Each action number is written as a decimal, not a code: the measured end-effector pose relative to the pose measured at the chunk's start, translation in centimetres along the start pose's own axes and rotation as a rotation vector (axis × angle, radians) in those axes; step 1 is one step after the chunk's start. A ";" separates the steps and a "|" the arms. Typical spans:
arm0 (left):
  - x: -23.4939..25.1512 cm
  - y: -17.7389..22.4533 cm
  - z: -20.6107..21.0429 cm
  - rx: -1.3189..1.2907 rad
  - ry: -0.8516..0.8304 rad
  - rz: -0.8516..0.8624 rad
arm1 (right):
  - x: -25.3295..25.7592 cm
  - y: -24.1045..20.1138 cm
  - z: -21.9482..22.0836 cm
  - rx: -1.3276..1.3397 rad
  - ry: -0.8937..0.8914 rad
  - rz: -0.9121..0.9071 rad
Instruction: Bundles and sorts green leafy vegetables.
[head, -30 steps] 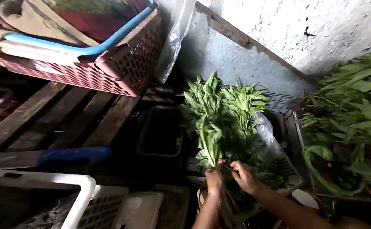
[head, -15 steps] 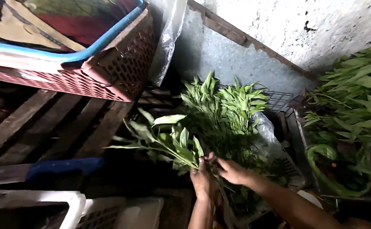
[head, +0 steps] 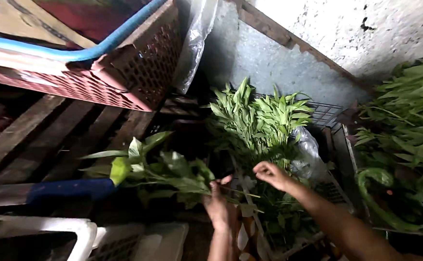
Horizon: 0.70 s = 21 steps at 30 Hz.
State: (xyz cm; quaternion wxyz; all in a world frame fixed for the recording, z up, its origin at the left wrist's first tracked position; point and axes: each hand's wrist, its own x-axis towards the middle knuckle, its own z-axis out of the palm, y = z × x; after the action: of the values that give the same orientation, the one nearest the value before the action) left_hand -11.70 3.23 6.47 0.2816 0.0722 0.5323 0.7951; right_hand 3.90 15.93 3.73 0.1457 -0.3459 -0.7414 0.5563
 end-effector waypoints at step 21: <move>1.1 0.1 -4.3 0.128 0.074 -0.246 | 6.1 6.5 -8.4 -0.263 0.538 0.594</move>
State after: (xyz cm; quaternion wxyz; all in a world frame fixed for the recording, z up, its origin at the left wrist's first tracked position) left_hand -14.41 0.36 4.53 0.3520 -0.0052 0.5968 0.7211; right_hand 6.88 27.06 -0.42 0.1219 -0.6933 -0.6095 0.3646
